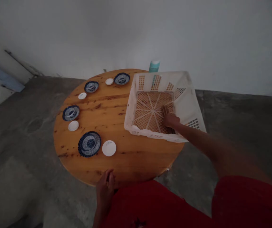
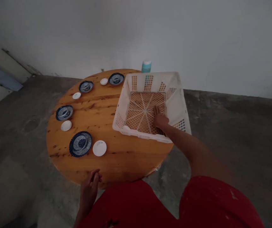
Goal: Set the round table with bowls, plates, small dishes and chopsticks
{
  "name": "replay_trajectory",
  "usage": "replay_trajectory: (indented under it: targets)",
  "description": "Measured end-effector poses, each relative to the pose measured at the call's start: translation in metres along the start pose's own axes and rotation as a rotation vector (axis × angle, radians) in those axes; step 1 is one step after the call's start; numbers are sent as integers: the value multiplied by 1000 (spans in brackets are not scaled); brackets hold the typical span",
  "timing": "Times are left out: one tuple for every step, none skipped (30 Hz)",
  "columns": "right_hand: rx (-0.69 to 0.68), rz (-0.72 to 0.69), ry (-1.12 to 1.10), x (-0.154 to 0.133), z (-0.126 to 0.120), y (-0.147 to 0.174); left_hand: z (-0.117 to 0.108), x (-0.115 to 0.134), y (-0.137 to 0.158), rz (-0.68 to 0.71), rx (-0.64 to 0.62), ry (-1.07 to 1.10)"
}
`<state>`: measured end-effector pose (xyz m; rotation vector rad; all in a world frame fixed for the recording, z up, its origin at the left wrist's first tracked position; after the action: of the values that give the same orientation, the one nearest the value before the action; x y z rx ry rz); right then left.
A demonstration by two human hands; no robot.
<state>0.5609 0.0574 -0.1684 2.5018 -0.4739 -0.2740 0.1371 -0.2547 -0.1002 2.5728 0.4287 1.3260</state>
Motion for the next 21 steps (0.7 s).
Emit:
replay_trajectory:
  targets:
    - [1,5,6,0,-1,0,1,-2,-1,1,-1,-1]
    - [-3,2,6,-1,-2,1,2,-3,-1,1,0,-5]
    - [-12,1,2,0,-3,1,3,-5,-2,0,-3,-8]
    - [-25,6,-3,2,-3,0,4,-5,-2,-2,-8,-9]
    - [-40,13,-9,4,-4,-1,4,-6,-3,-5,-11,-8]
    - [-54,21,-14,6,-6,-2,4,-5,-3,-8,-15,-5]
    - [-64,29,-17,8,-7,-4,4,-5,-4,-9,-19,-1]
    - [-66,34,-16,11,-8,-6,3,-4,-4,-9,-24,1]
    - [-62,35,-14,13,-9,-8,2,-3,-4,-11,-23,2]
    - [-55,40,-11,15,-10,-10,1,-2,-5,-16,-19,1]
    - [-47,46,-8,17,-10,-12,0,-2,-5,-22,-20,-2]
    - [-40,47,-4,18,-10,-14,-1,-2,-5,-28,-21,-6]
    - [-39,39,4,18,-9,-15,-2,-2,-6,-34,-20,-10]
    - [-43,28,13,18,-7,-17,-3,-2,-6,-35,-22,-12]
    - [-52,16,23,17,-6,-18,-3,-2,-6,-31,-26,-15]
    - [-60,3,31,16,-4,-19,-3,-2,-7,-23,-26,-18]
    - [-68,-6,37,15,-3,-19,-3,-2,-7,-16,-24,-21]
    - [-75,-8,39,14,-2,-20,-3,-2,-7,-13,-23,-22]
    - [-80,-5,40,13,-1,-21,-3,-3,-7,-11,-23,-22]
    - [-84,0,40,13,-1,-21,-3,-3,-7,-11,-22,-22]
    - [-85,7,35,12,-1,-22,-3,-4,-7,-14,-19,-23]
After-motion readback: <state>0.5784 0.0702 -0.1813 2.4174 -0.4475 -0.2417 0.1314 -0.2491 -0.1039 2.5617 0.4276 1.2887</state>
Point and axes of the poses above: each hand's wrist, its own y-axis away from the middle knuckle, its own z-axis out of the palm, x = y × z, the point moved 6 cm from there along -y, towards the middle knuckle, and after that the axes turned 13 degrees about -x, right-handed, at the moved point
